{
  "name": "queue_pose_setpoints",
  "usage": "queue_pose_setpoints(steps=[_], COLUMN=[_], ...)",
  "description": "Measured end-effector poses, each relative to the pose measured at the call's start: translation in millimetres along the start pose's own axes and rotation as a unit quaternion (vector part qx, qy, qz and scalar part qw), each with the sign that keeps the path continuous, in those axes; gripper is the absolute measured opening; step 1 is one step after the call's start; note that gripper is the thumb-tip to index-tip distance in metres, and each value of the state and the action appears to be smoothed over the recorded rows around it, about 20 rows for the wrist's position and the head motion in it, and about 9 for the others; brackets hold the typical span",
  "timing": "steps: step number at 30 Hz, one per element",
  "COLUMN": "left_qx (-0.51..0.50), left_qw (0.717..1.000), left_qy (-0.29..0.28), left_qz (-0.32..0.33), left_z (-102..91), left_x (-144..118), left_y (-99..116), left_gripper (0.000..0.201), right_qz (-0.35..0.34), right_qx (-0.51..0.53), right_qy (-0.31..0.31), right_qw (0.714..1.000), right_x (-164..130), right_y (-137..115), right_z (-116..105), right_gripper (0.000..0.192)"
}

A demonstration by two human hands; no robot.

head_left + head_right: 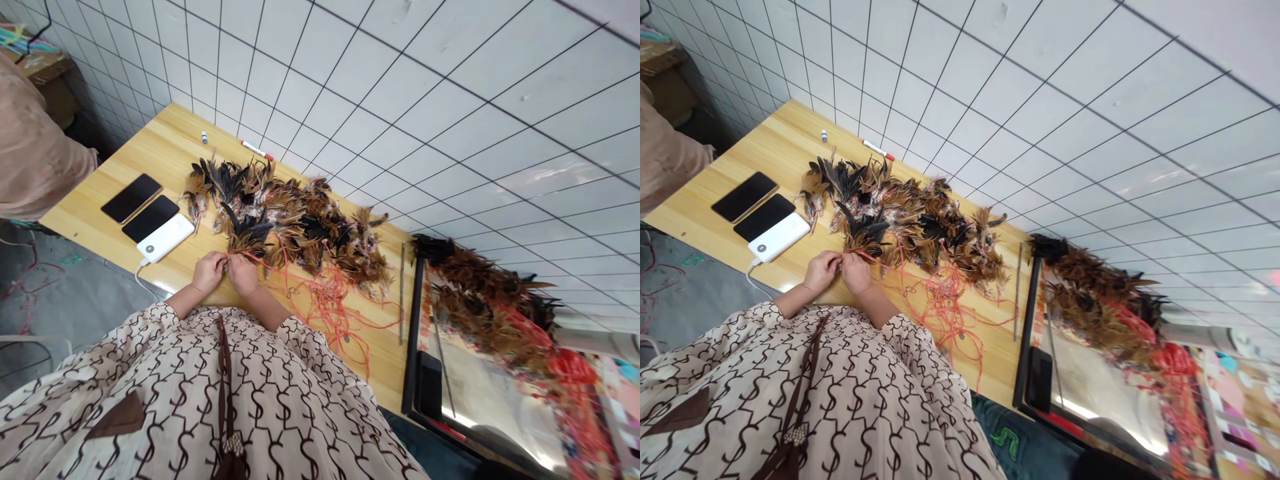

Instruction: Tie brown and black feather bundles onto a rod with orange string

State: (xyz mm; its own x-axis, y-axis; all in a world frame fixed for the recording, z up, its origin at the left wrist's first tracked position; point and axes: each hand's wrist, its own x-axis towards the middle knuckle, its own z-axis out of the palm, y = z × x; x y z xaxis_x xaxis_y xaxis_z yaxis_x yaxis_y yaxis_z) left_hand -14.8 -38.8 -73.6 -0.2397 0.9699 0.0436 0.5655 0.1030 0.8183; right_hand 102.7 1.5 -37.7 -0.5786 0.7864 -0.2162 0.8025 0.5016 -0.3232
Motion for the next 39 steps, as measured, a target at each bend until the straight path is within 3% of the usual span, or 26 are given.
queue_pose_setpoints(steps=[6, 11, 16, 22, 30, 35, 39], left_qx=[0.05, -0.045, -0.147, -0.187, -0.211, -0.202, -0.189], left_qw=[0.999, 0.999, 0.984, 0.971, 0.968, 0.971, 0.973], left_qy=[0.004, -0.006, -0.051, -0.052, -0.043, -0.04, -0.044], left_qz=[0.0, -0.019, -0.081, -0.136, -0.13, -0.124, -0.123], left_z=[2.2, 3.2, 1.3, -0.4, 1.5, 1.3, 0.2], left_x=[-1, 7, 19, 21, 20, 19, 19], left_y=[5, 0, -7, -5, -8, -9, -8], left_gripper=[0.013, 0.015, 0.012, 0.01, 0.009, 0.008, 0.006], right_qz=[0.016, 0.019, 0.004, -0.016, 0.028, 0.085, 0.104], right_qx=[0.03, 0.064, 0.102, 0.158, 0.186, 0.273, 0.38], right_qy=[-0.006, 0.012, 0.04, 0.053, 0.071, 0.065, 0.055], right_qw=[0.999, 0.998, 0.994, 0.986, 0.98, 0.956, 0.918], right_x=[2, 2, 1, -1, 0, 5, 10], right_y=[1, 5, 11, 13, 11, 11, 13], right_z=[1, 5, 11, 14, 18, 22, 25], right_gripper=[0.025, 0.02, 0.019, 0.014, 0.016, 0.013, 0.008])
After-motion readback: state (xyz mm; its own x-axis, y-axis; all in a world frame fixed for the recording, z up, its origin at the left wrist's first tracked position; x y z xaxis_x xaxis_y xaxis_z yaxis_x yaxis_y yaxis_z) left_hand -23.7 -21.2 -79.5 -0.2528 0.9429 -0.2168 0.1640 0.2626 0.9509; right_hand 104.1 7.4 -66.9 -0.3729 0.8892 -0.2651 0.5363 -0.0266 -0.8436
